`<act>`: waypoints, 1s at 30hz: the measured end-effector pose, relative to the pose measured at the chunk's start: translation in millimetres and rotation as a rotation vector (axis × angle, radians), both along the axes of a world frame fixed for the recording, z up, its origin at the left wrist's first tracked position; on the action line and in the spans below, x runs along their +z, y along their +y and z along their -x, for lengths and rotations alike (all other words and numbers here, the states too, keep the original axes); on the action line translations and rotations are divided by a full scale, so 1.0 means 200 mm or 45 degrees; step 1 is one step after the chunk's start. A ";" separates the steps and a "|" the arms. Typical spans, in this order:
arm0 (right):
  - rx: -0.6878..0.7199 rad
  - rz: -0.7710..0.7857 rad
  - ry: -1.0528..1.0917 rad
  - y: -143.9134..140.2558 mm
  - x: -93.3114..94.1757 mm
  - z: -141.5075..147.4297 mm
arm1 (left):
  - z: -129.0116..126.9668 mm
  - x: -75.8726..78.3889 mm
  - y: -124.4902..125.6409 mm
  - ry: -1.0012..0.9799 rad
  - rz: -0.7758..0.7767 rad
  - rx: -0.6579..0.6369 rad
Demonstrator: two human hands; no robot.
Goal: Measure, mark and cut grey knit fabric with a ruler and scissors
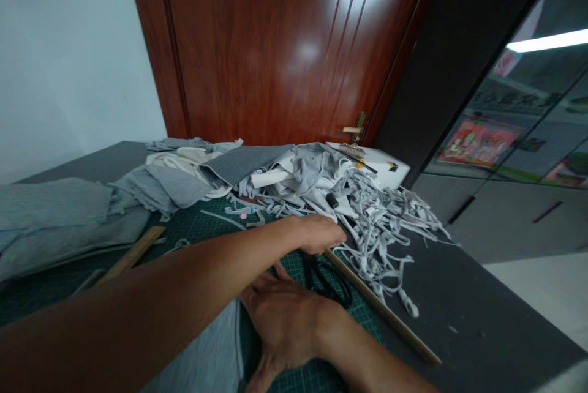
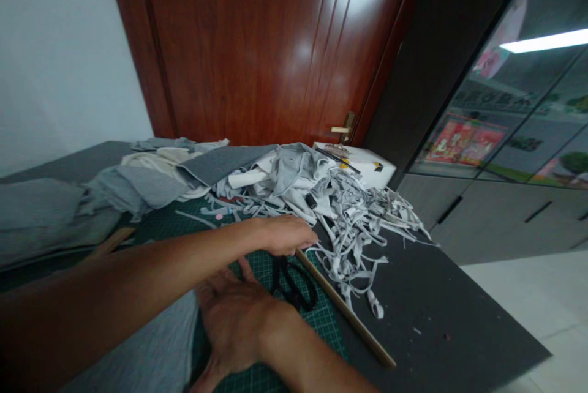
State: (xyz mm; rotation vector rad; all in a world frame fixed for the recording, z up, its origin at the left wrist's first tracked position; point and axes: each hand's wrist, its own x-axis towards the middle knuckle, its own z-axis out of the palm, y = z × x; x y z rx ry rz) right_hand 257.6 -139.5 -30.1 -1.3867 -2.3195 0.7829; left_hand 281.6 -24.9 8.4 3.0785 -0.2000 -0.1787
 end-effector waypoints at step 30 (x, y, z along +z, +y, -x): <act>-0.038 0.203 0.008 -0.03 0.02 0.03 | 1.48 -0.27 0.11 -0.343 1.480 1.187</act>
